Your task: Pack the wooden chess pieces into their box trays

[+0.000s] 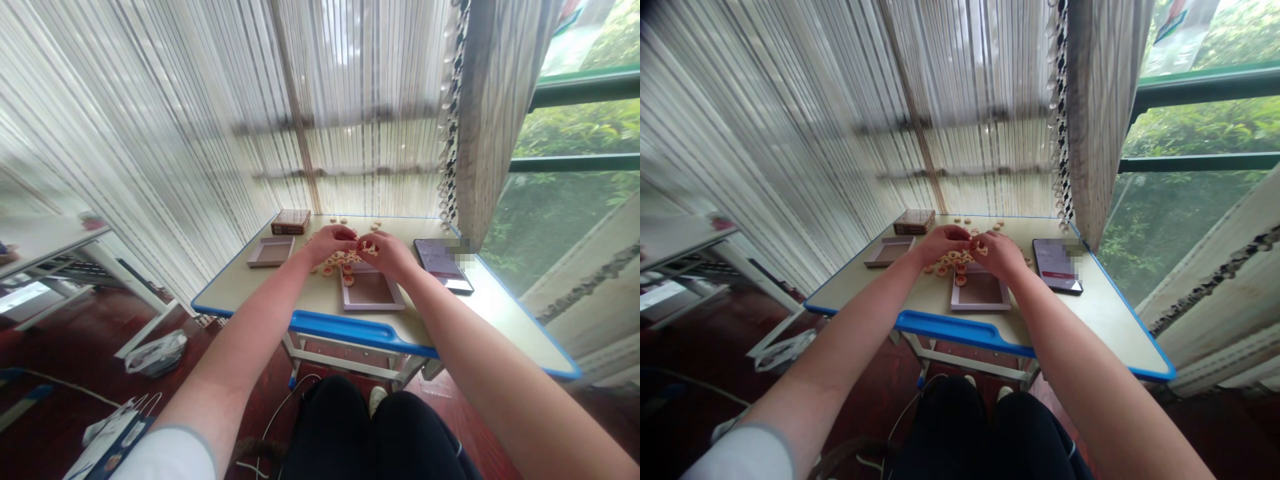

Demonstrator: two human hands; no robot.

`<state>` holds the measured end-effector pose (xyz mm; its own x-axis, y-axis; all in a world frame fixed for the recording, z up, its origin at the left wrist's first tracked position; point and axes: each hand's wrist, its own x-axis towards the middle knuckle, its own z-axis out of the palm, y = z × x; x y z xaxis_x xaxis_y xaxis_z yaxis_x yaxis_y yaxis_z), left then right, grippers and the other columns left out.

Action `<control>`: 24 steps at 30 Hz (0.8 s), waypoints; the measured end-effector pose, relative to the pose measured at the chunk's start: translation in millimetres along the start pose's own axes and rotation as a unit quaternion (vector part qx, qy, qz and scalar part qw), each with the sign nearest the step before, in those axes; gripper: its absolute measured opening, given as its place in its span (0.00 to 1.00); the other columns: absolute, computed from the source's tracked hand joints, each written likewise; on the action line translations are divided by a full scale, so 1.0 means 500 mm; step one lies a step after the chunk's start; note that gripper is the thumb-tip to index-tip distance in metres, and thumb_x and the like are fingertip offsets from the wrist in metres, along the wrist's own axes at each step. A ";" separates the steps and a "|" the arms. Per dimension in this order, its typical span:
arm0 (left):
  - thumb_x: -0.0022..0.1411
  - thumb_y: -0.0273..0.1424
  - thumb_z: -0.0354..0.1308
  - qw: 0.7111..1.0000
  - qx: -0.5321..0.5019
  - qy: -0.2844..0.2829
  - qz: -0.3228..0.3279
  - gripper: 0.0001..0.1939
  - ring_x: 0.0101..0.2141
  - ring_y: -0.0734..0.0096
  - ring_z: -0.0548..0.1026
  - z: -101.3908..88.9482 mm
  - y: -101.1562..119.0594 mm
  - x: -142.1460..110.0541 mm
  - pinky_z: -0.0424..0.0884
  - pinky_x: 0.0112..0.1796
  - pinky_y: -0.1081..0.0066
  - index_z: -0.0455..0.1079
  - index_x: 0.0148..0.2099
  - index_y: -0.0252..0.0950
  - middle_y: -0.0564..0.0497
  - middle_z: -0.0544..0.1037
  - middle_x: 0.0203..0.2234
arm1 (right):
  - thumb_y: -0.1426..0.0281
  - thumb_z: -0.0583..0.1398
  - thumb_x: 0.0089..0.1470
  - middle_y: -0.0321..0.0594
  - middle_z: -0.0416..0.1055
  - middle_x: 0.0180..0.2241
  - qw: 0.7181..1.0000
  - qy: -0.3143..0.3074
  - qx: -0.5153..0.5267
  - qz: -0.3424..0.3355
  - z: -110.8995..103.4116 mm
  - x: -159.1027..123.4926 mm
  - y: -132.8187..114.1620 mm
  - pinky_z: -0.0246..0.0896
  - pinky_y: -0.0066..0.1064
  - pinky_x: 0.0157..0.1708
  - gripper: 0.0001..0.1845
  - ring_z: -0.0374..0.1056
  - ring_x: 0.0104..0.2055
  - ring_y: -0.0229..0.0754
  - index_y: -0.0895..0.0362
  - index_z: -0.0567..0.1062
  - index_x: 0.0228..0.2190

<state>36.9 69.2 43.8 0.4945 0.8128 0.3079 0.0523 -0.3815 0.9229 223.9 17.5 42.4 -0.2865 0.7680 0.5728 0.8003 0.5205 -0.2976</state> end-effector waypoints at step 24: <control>0.58 0.38 0.53 0.849 0.527 0.028 0.024 0.14 0.32 0.67 0.73 -0.022 -0.012 -0.004 0.67 0.37 0.69 0.75 0.38 0.35 0.46 0.78 0.30 | 0.62 0.61 0.44 0.33 0.71 0.22 0.974 -0.226 -0.001 -0.012 -0.048 -0.026 -0.051 0.49 0.26 0.22 0.11 0.59 0.22 0.34 0.50 0.79 0.32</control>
<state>26.0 74.7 40.1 0.4777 0.7936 0.3769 0.7952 -0.5729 0.1984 219.7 -14.6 61.0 -0.5083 0.8411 0.1850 0.7908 0.5409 -0.2866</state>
